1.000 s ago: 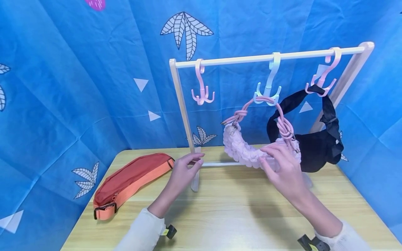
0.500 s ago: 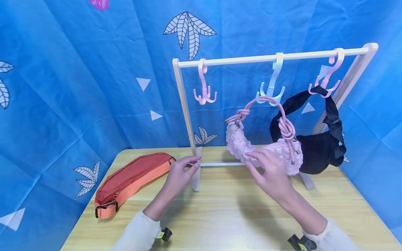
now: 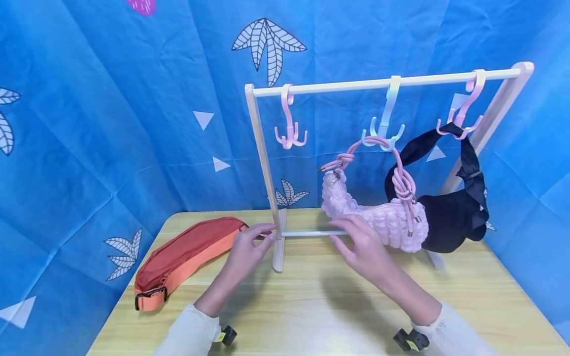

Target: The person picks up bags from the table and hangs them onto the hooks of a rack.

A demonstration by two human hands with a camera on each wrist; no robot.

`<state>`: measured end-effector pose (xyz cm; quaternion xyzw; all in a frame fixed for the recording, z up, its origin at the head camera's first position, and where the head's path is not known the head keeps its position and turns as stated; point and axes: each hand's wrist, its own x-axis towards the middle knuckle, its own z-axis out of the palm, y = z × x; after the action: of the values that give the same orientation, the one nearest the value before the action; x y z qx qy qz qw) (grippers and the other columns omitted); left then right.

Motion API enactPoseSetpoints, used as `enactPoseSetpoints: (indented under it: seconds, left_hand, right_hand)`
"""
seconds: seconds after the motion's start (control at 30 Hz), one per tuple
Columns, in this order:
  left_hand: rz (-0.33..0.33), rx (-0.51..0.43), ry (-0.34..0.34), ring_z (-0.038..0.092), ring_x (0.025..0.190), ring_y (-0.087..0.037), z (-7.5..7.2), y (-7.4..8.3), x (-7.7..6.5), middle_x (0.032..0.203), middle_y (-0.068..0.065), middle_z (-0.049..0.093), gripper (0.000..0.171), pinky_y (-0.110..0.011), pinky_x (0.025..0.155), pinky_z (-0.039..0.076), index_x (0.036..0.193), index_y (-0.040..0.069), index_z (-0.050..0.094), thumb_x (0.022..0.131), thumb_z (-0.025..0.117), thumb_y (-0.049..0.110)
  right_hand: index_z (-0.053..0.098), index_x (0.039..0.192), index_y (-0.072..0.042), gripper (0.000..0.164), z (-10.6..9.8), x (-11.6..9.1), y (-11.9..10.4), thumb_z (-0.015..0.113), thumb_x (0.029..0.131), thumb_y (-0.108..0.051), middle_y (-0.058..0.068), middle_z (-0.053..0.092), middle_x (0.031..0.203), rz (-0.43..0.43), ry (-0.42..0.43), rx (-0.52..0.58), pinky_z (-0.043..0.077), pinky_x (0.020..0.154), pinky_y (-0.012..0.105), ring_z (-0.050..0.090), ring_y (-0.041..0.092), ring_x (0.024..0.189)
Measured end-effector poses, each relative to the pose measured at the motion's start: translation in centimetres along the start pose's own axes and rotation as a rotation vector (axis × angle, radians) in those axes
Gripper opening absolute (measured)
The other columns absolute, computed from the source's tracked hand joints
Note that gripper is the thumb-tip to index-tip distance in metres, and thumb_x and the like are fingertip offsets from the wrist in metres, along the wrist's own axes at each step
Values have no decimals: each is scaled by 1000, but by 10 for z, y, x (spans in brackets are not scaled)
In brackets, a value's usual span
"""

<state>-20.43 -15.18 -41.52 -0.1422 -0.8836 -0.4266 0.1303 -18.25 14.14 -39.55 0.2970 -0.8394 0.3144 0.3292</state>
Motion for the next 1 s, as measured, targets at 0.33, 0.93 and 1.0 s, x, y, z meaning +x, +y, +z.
enactPoseSetpoints:
  seconds: [0.33, 0.93, 1.0]
  left_hand:
    - [1, 36, 1, 73, 105, -19, -8, -9, -3, 126, -3, 76, 27, -40, 86, 64, 125, 15, 76, 98, 72, 19]
    - [21, 135, 1, 72, 108, -22, -19, -29, -18, 121, -7, 76, 30, -46, 88, 62, 126, 12, 75, 97, 74, 18]
    - [27, 145, 3, 72, 108, -22, -20, -30, -19, 122, -8, 76, 30, -46, 88, 62, 126, 11, 75, 97, 74, 19]
  right_hand:
    - [73, 115, -4, 33, 22, 0, 5, 82, 84, -7, 8, 73, 111, -87, -28, 26, 62, 91, 42, 70, 24, 105]
    - [73, 115, -4, 37, 51, 0, 9, 86, 81, -12, 12, 73, 112, -129, -87, -8, 60, 95, 45, 69, 28, 108]
    - [73, 115, -4, 37, 53, 0, 8, 85, 82, -13, 12, 73, 113, -127, -99, -16, 60, 96, 45, 69, 28, 109]
